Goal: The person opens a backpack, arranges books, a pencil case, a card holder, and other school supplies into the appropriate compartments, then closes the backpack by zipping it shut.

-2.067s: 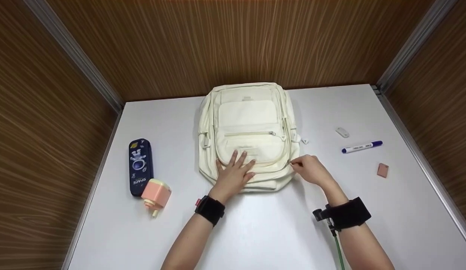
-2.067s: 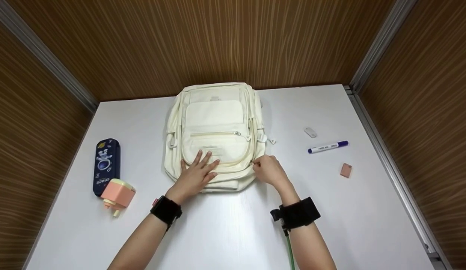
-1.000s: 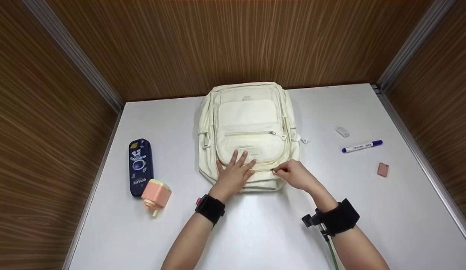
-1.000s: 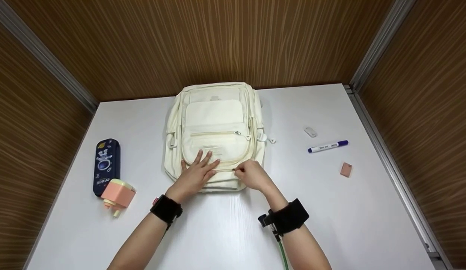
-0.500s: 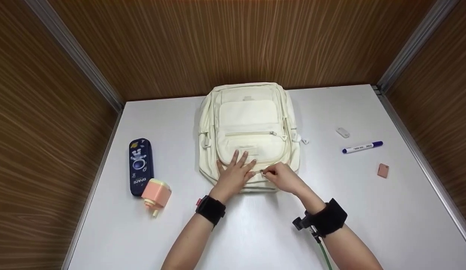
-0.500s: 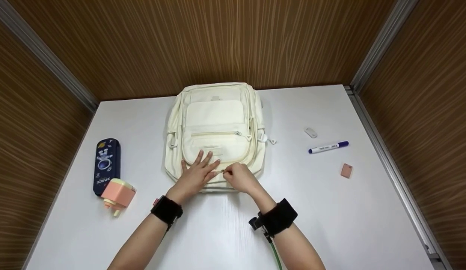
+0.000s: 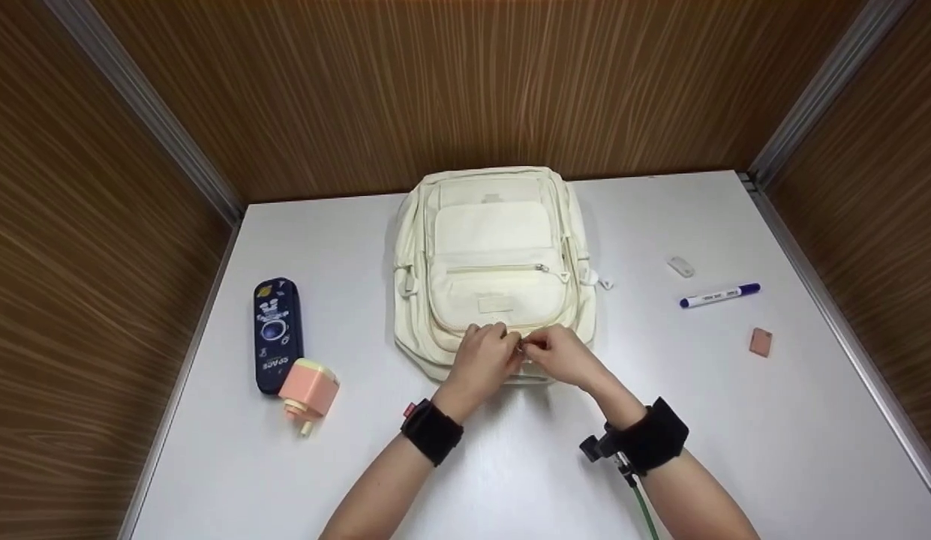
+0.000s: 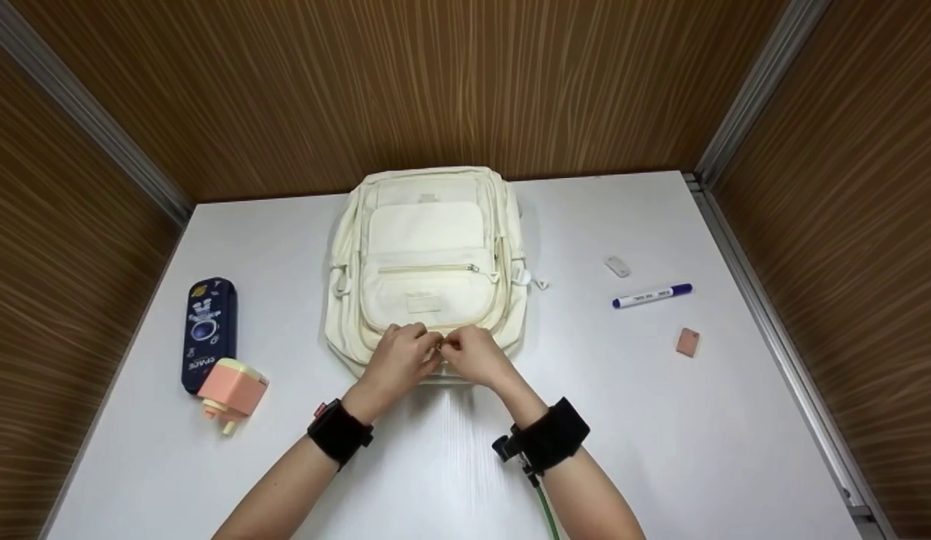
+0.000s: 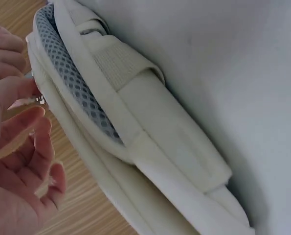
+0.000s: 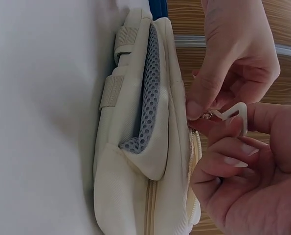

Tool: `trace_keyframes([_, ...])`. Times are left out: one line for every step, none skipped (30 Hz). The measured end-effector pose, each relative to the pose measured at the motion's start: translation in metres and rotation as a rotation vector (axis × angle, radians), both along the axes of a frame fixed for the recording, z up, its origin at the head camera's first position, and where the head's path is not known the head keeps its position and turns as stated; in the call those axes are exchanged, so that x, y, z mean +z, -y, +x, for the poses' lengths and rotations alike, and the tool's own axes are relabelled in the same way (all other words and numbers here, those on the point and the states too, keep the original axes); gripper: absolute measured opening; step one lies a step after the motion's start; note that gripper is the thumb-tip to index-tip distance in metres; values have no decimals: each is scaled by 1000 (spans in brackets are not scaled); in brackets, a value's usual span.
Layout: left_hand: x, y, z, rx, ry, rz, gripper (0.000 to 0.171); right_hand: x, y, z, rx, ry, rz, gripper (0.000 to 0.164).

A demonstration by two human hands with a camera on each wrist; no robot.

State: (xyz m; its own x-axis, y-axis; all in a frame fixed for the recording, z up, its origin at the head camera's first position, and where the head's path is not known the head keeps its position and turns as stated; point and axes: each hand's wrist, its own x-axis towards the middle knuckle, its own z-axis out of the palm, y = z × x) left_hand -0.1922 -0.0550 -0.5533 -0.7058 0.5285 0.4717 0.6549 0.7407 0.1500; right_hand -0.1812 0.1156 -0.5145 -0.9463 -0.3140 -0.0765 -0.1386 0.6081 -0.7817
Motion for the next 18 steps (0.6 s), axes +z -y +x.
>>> trace_keyframes([0, -1, 0, -11, 2, -2, 17, 0, 1, 0, 5, 2, -1, 16])
trace_keyframes([-1, -3, 0, -21, 14, -3, 18, 1, 1, 0, 13, 0, -3, 16])
trace_keyframes([-1, -4, 0, -26, 33, -2, 19, 1, 2, 0, 21, 1, -1, 16])
trace_keyframes([-1, -5, 0, -28, 53, 0, 19, 1, 2, 0, 34, -3, 0, 17])
trace_keyframes([-1, -5, 0, -27, 76, 6, 19, 0, 1, 0, 47, -4, -3, 18])
trace_keyframes([0, -6, 0, -27, 100, 17, 19, 0, 0, 0, 54, -2, -5, 18])
trace_keyframes([0, -6, 0, -26, 123, 34, 19, 1, 0, 0, 58, -3, -9, 19])
trace_keyframes([1, -6, 0, -28, 150, 54, 18, 1, -1, -1, 60, -5, -14, 18])
trace_keyframes([2, -6, 0, -29, 173, 74, 16, 1, -3, -1, 60, -4, -18, 18])
trace_keyframes([3, -5, 0, -32, 194, 94, 14, 1, -4, -1, 59, -3, -23, 18])
trace_keyframes([4, -5, 0, -34, 215, 114, 12, 0, -5, -2, 62, -10, -30, 17])
trace_keyframes([5, -4, 0, -38, 236, 133, 10, -1, -6, -3, 59, -13, -31, 16])
trace_keyframes([5, -3, 0, -39, 256, 144, 9, -1, -7, -3, 61, -20, -32, 16])
trace_keyframes([6, -2, -1, -40, 277, 154, 7, -2, -7, -4, 61, -33, -32, 15])
trace_keyframes([7, -1, -1, -39, 297, 159, 6, -3, -8, -4, 56, -49, -28, 15])
trace_keyframes([7, -1, -1, -35, 315, 164, 6, -4, -8, -5, 45, -69, -18, 14])
trace_keyframes([7, 0, -2, -30, 328, 162, 7, -5, -9, -6, 28, -98, -3, 13])
trace_keyframes([7, 0, -3, -23, 338, 159, 8, -5, -9, -7, 5, -126, 19, 12])
